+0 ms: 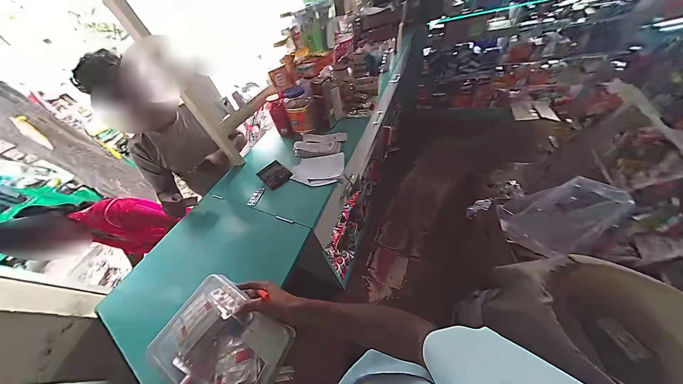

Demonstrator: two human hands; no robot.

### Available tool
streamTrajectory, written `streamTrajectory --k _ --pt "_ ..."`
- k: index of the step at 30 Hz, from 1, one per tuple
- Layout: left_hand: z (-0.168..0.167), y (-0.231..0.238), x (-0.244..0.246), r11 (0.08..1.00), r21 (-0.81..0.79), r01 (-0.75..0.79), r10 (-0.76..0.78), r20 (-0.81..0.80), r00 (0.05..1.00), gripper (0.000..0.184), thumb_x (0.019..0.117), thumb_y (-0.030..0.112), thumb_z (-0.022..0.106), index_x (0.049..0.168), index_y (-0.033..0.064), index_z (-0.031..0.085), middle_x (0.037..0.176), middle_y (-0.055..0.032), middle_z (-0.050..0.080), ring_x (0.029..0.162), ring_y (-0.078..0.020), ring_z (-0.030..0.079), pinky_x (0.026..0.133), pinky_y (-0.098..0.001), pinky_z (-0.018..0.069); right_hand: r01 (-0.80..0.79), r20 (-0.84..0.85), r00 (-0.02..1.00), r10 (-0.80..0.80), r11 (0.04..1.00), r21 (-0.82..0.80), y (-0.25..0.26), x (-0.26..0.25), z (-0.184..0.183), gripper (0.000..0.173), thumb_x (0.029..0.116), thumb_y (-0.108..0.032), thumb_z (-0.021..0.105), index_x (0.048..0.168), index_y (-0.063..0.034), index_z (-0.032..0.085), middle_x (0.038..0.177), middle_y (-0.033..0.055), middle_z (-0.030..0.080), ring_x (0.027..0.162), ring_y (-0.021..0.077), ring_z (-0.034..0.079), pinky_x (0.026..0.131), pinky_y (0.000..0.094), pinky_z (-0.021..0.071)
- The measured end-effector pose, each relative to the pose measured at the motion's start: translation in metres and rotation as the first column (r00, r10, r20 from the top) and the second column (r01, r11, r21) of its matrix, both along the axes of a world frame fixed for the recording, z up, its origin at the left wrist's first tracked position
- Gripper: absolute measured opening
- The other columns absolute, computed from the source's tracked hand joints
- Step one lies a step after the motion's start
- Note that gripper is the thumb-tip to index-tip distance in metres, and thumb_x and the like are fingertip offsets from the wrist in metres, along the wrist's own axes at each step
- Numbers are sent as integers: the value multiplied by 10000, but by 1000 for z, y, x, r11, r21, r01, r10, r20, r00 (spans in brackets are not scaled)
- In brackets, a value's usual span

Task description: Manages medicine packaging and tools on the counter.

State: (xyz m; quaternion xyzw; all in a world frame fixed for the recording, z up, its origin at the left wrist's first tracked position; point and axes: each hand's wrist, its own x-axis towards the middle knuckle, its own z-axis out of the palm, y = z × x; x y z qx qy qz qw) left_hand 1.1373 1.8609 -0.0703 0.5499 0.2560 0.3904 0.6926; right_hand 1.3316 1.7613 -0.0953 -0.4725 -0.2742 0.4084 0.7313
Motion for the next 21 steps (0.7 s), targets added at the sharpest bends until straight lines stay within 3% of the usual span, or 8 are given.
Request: streamTrajectory --k 5,7,9,11,13,17,19,21 --pt "-17 51 33 962 27 -271 266 -292 919 221 1045 92 372 1032 19 581 791 65 651 714 15 646 676 -191 576 -52 93 994 65 990 -135 63 32 -16 478 973 -131 659 1420 -9 542 1186 127 686 1014 133 675 914 331 564" --pt "-22 60 40 952 -58 -300 273 -281 920 343 1020 128 427 1332 22 522 1100 -36 690 931 -65 688 790 -263 601 -109 83 989 122 982 -152 73 38 -10 530 976 -121 660 1470 -20 497 1230 103 682 1044 118 677 927 312 571" --pt "-31 73 36 981 -19 -192 178 -295 939 753 980 240 473 1644 106 143 1658 -103 279 1448 -147 393 1158 -353 391 -132 94 984 150 976 -174 75 41 -4 657 945 -139 691 1534 -33 420 1322 107 653 1124 126 670 965 309 572" --pt "-31 80 38 974 103 -200 223 -340 914 830 966 382 491 1650 92 120 1709 -170 71 1560 -264 180 1246 -460 243 -94 140 983 117 982 -162 74 40 1 713 925 -175 704 1553 -39 396 1375 101 626 1170 125 653 982 300 566" --pt "-21 75 39 943 246 -225 305 -362 881 786 992 477 453 1619 50 248 1697 -206 105 1562 -323 155 1245 -528 198 -11 181 983 30 994 -108 67 36 9 691 909 -152 696 1527 -7 423 1379 99 626 1191 124 642 993 289 558" --pt "8 58 36 864 458 -208 323 -189 927 690 1063 422 358 1555 -59 301 1659 -261 182 1549 -315 194 1246 -471 238 62 67 995 -68 995 80 41 33 41 609 881 -61 613 1462 37 461 1297 116 667 1124 179 678 947 336 589" --pt "21 59 28 837 495 -233 326 -110 939 777 1069 538 338 1542 -77 297 1649 -260 199 1532 -275 247 1203 -422 319 54 -127 992 -25 970 237 23 40 58 578 871 -58 668 1430 -62 522 1308 164 671 1165 317 683 981 490 586" --pt "24 68 12 838 484 -251 327 -77 942 754 1063 514 408 1526 -74 316 1628 -233 266 1483 -233 346 1152 -371 398 133 -40 991 -127 944 302 -2 54 82 556 887 -105 696 1425 -189 582 1356 106 658 1216 323 657 1011 516 567"
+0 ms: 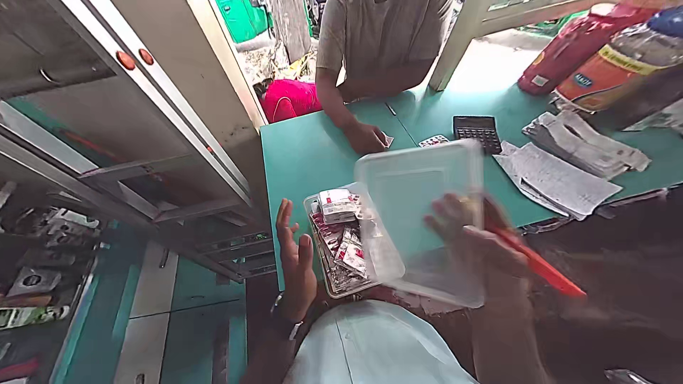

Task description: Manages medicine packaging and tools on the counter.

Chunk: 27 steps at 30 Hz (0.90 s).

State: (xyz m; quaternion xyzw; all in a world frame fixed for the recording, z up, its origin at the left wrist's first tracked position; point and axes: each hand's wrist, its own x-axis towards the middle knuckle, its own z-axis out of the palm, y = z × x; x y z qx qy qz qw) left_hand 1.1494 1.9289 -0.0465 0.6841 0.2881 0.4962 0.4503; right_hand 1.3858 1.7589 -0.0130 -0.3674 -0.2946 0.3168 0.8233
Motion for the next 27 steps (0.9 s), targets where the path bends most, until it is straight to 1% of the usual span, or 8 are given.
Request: streamTrajectory --k 4,5,7,9,14,18,22,27 --pt "-24 19 -32 995 -80 62 -73 -138 988 543 993 288 607 1421 -29 504 1490 -189 507 1345 -230 526 1021 -370 518 506 659 672 -337 859 -76 -31 30 31 610 887 -182 764 1448 -85 546 1337 93 660 1162 227 682 958 409 611" --pt "-33 19 -35 988 -121 95 -118 -198 973 560 979 296 615 1437 -8 507 1494 -178 512 1338 -235 535 1008 -379 529 629 814 517 -266 763 -149 -29 30 29 596 896 -229 740 1435 -53 555 1283 91 675 1092 148 686 922 340 601" --pt "-54 14 -31 967 -196 165 -211 -241 947 638 946 279 652 1498 29 452 1560 -161 441 1380 -247 495 1022 -400 525 735 944 330 19 623 -269 -6 28 9 517 949 -227 677 1433 -67 593 1169 201 717 946 282 716 828 494 579" --pt "-71 8 -24 959 -180 220 -259 -236 937 719 885 169 673 1535 29 399 1620 -175 329 1445 -273 411 1043 -421 519 733 923 314 223 560 -385 25 24 -28 473 978 -134 621 1448 -97 592 1026 239 727 813 383 706 747 593 554" --pt "-84 3 -21 979 -57 196 -204 -309 929 732 832 102 629 1527 29 410 1642 -185 283 1489 -307 343 1119 -483 450 649 865 377 332 571 -502 51 17 -88 404 1031 -288 592 1387 -106 648 1167 177 732 931 349 720 867 545 555" --pt "-90 13 -25 980 -37 196 -197 -301 933 665 890 168 575 1517 11 419 1623 -179 332 1466 -293 383 1093 -487 463 468 907 373 195 805 -365 54 -12 -61 192 971 -265 672 1032 -114 774 971 21 774 888 125 732 824 340 602" --pt "-85 22 -26 974 -51 220 -225 -305 926 637 868 125 593 1485 16 478 1608 -208 344 1452 -319 402 1072 -465 492 490 837 140 529 698 -523 76 -33 -36 224 971 -316 683 1117 -166 764 958 95 745 933 300 696 857 500 536" --pt "-62 20 -43 979 -48 196 -202 -259 944 557 958 231 612 1451 -6 507 1560 -201 425 1402 -272 474 1022 -417 531 449 701 70 710 605 -658 94 -29 -16 238 1013 -247 600 1184 -170 748 1000 145 744 962 362 705 858 576 524"
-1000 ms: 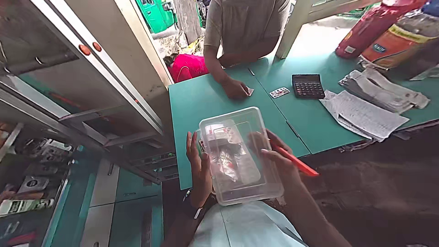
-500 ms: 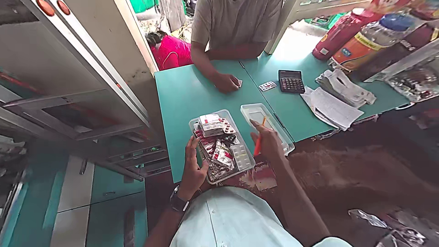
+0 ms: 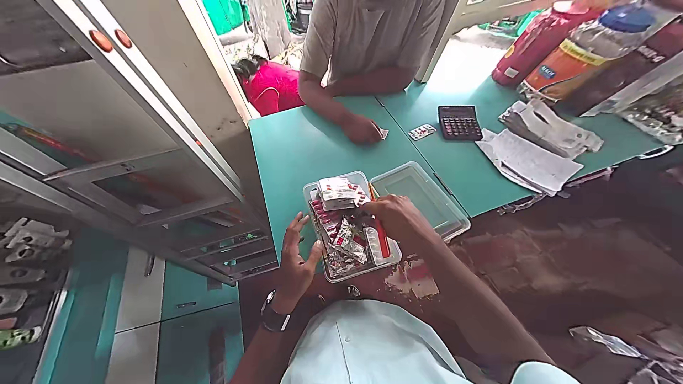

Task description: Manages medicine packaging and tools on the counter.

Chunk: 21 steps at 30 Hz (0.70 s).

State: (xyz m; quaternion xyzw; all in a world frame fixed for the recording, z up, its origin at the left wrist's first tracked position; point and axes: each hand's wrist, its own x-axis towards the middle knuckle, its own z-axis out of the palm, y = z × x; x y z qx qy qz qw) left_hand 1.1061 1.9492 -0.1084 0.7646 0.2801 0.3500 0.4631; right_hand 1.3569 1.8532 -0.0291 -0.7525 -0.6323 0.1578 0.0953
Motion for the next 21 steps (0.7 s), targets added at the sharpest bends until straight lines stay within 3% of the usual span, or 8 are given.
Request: streamTrajectory --k 3,5,8,11,14,16,18,21 --pt "18 -4 -11 998 -9 -65 65 86 994 507 960 178 595 1409 -44 517 1504 -207 487 1354 -260 527 993 -398 553 -74 -49 995 90 964 256 -2 17 1 190 979 -200 626 1090 -164 776 912 100 757 849 309 726 773 551 552" --pt "26 -6 -15 995 1 -98 97 150 984 474 961 158 590 1381 -54 533 1461 -200 528 1320 -252 555 977 -382 564 -67 -99 987 126 886 458 -3 24 2 176 959 -214 636 1018 -140 784 836 49 748 748 206 713 700 449 573" --pt "38 -16 -16 995 -50 -84 95 276 956 396 964 108 581 1314 -76 567 1362 -181 608 1247 -245 616 968 -384 577 82 -251 965 73 826 558 -10 25 11 166 930 -175 651 993 -98 784 843 25 751 733 77 687 690 297 563" --pt "50 -34 -7 965 -253 68 32 374 927 291 1004 63 519 1256 -53 604 1258 -135 680 1120 -228 684 938 -406 590 260 -432 901 52 732 630 -25 15 19 158 932 -157 692 1007 -42 769 904 7 761 780 -9 685 737 184 574" --pt "63 -48 14 762 -539 358 -34 519 854 432 1080 170 390 1436 -65 464 1358 -178 631 1166 -286 670 982 -456 568 353 -481 866 137 514 782 -38 -17 21 116 933 -96 707 1002 -17 757 921 11 768 820 26 715 761 223 619" --pt "69 -51 30 590 -609 530 -23 643 765 644 1087 435 406 1565 25 272 1495 -148 514 1300 -299 582 1054 -475 514 265 -359 920 156 425 866 -46 -45 10 87 964 -119 687 1025 -104 749 969 8 765 926 75 721 847 272 614" --pt "77 -53 40 442 -631 638 75 735 674 657 1052 540 422 1516 77 371 1473 -152 538 1313 -292 575 1052 -447 514 72 -187 960 209 462 884 -56 -68 -6 128 1003 -186 661 1111 -192 731 1120 -8 761 1079 113 696 958 297 559" --pt "83 -53 43 447 -665 598 66 691 720 627 1102 500 193 1485 66 434 1276 -154 661 1104 -241 686 918 -376 586 -24 -179 922 342 514 858 -62 -81 -18 161 985 -243 703 1139 -201 729 1189 -17 746 1147 127 670 1013 300 524"
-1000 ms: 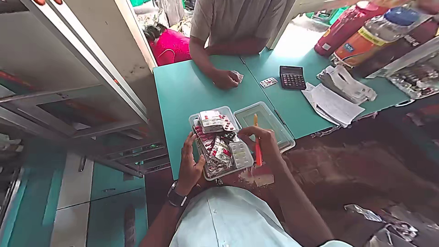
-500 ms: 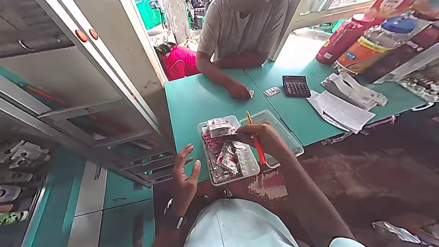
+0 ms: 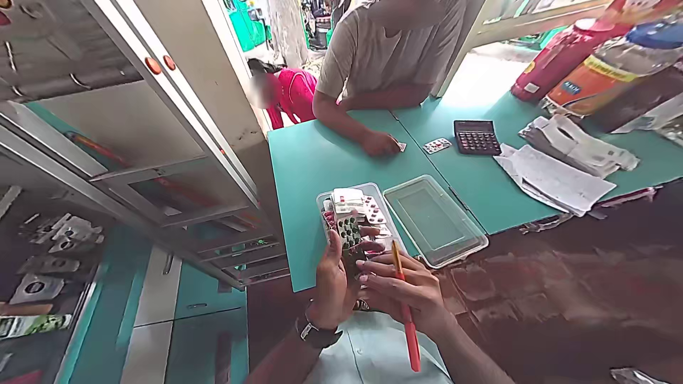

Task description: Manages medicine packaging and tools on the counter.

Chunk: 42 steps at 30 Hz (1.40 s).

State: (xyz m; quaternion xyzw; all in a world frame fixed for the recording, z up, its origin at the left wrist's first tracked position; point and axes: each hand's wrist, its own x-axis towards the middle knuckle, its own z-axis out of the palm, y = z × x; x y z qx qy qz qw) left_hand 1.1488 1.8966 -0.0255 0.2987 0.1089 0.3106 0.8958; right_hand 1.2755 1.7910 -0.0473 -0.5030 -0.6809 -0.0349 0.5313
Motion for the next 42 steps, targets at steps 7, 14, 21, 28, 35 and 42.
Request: streamTrajectory --k 7,14,21,28,35,42 --pt "-6 -8 -6 993 -64 99 -105 -112 988 597 1094 500 257 1286 52 602 1062 -105 717 873 -157 711 758 -313 611 150 -159 971 -178 974 -169 1 18 28 258 999 -271 676 1197 -125 751 1254 37 730 1217 145 649 1065 323 515" --pt "-16 -34 -58 978 169 125 -80 -248 965 476 1013 534 503 1291 185 668 1095 16 739 914 -59 699 786 -249 593 175 5 984 -175 982 -65 -12 -28 0 190 992 -236 688 1174 -185 711 1259 20 722 1229 172 632 1049 346 487" --pt "-32 -41 -93 953 264 149 -59 -320 945 518 1054 508 414 1369 141 601 1261 24 690 1111 -49 651 921 -232 549 -285 -179 949 259 949 -135 -13 -44 -11 40 956 -112 695 966 -76 683 939 91 736 922 188 697 852 292 557" --pt "-33 -41 -102 910 365 194 -15 -440 898 545 1060 517 391 1382 99 528 1200 35 670 980 -33 658 773 -212 576 -339 -169 939 299 888 -312 -4 -47 -10 35 910 -98 741 922 -82 713 862 73 728 866 191 687 832 298 544" --pt "-29 -34 -107 862 460 214 48 -495 868 512 1097 452 350 1343 40 528 1179 37 657 1009 -13 649 836 -205 579 -365 -160 931 330 870 -332 1 -58 -10 44 935 -88 702 962 -56 688 817 76 711 820 179 693 790 278 559" --pt "-36 -25 -105 828 515 221 77 -496 865 511 1091 466 364 1287 65 613 1105 12 693 894 -36 673 711 -206 588 -306 -221 944 243 896 -322 5 -58 -5 93 887 -131 766 913 -66 705 773 61 695 730 125 656 701 227 532"
